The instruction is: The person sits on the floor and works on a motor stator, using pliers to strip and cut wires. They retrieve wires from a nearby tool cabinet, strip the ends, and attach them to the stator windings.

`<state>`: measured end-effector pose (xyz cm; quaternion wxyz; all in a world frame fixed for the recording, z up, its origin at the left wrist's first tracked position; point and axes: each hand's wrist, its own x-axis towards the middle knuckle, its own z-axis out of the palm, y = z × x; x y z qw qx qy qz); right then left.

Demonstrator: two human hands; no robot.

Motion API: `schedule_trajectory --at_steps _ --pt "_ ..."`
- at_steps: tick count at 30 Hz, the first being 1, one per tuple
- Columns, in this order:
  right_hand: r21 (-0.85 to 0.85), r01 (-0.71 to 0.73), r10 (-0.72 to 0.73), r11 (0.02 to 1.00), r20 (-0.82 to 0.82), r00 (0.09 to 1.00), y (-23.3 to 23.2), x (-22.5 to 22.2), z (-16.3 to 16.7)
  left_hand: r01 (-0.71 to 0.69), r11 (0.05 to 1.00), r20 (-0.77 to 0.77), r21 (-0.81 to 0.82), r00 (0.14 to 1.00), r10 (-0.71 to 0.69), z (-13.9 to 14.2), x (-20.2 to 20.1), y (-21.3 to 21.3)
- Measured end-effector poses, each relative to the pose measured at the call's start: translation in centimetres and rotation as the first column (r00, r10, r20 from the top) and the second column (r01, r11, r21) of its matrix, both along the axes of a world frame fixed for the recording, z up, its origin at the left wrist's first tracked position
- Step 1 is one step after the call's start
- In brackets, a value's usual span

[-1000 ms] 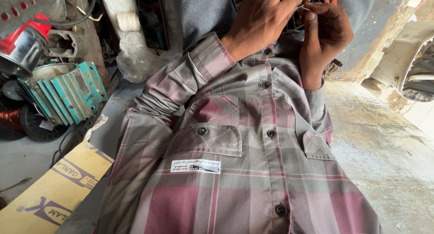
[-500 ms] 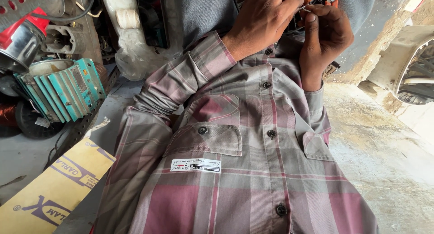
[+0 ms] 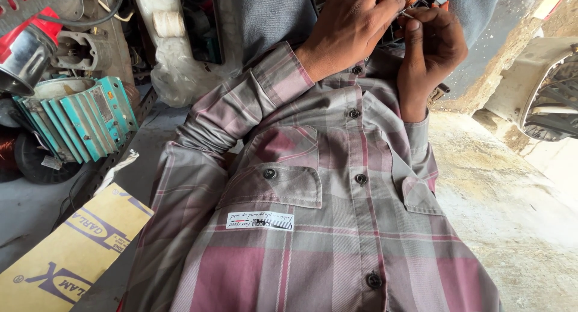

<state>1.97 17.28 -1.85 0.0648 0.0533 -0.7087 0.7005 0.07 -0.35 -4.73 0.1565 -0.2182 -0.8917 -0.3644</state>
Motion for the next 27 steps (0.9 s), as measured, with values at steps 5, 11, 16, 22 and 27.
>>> schedule_trajectory --at_steps 5,11,16,22,27 --pt "-0.006 0.019 -0.019 1.0 0.025 1.0 -0.1 0.1 0.0 -0.008 1.0 -0.002 -0.027 1.0 0.008 -0.1 0.0 -0.2" --pt "0.018 0.014 -0.014 1.0 -0.003 1.0 -0.5 0.0 -0.1 -0.014 1.0 -0.002 -0.006 1.0 0.014 -0.2 0.0 -0.3" --pt "0.025 0.004 -0.004 1.0 -0.018 1.0 -0.5 0.0 -0.1 0.005 1.0 0.009 -0.005 1.0 -0.004 -0.3 0.0 -0.4" --pt "0.018 0.012 -0.012 1.0 -0.017 1.0 -0.8 0.1 0.1 -0.022 0.999 -0.031 -0.032 0.999 0.021 -0.6 -0.1 -0.4" --pt "0.045 -0.004 0.006 0.999 -0.049 0.999 -1.3 0.0 0.5 -0.014 0.999 -0.004 -0.03 1.0 0.013 -0.7 -0.1 -0.5"
